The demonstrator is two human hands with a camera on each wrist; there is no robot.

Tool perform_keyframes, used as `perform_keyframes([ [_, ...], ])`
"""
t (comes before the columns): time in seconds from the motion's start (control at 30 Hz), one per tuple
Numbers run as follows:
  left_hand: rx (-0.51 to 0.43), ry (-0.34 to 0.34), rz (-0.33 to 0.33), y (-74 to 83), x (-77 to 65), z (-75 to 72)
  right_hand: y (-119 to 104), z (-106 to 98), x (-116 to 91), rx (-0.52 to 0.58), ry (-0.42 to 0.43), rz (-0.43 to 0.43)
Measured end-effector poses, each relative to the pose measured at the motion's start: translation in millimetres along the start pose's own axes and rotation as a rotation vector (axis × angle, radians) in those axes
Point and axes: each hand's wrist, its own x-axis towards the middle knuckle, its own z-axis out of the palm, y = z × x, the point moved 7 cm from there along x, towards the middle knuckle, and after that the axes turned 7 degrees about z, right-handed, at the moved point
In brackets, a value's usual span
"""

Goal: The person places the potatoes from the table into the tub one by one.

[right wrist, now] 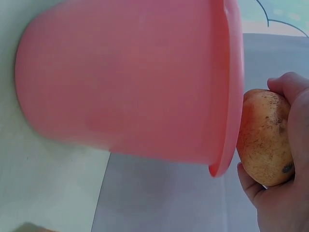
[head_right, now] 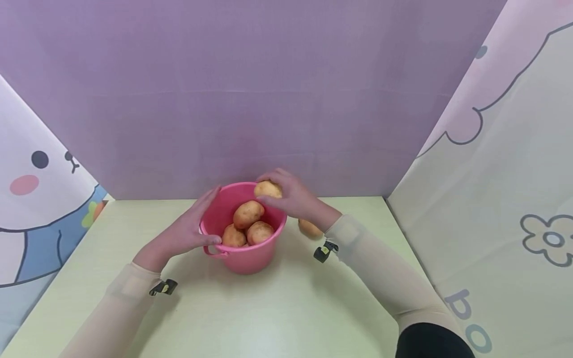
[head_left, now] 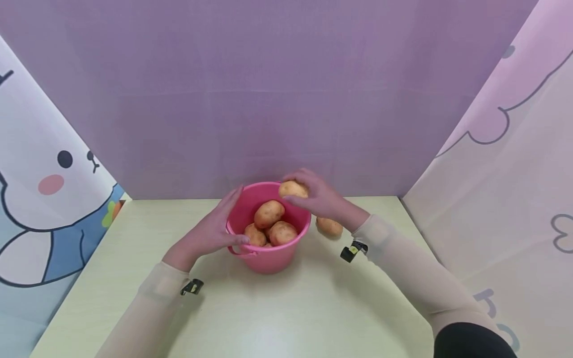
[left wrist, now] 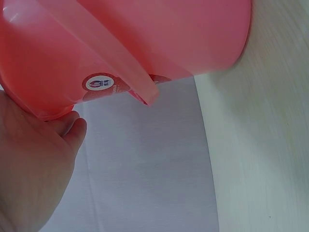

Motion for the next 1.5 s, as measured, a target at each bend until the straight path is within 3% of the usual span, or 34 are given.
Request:
perform_keyframes([
  [0.43, 0.024, -0.004, -0.010, -2.6, 0.4, -0.8, -16, 22, 6, 0.012, -0.028, -0.019],
  [0.73, 0.015, -0.008, -0.002, -1.0, 1.7, -1.6, -24, 38, 9, 0.040, -0.082, 0.021],
  [1.07, 0.003, 0.001, 0.024, -0.9, 2.3, 0.0, -33, 51, 13, -0.023, -0.099, -0.061],
  [1.5, -0.003, -0.001, -0.001, -3.7, 2.0, 0.5, -40, 62, 17, -0.070, -0.116, -0.111],
])
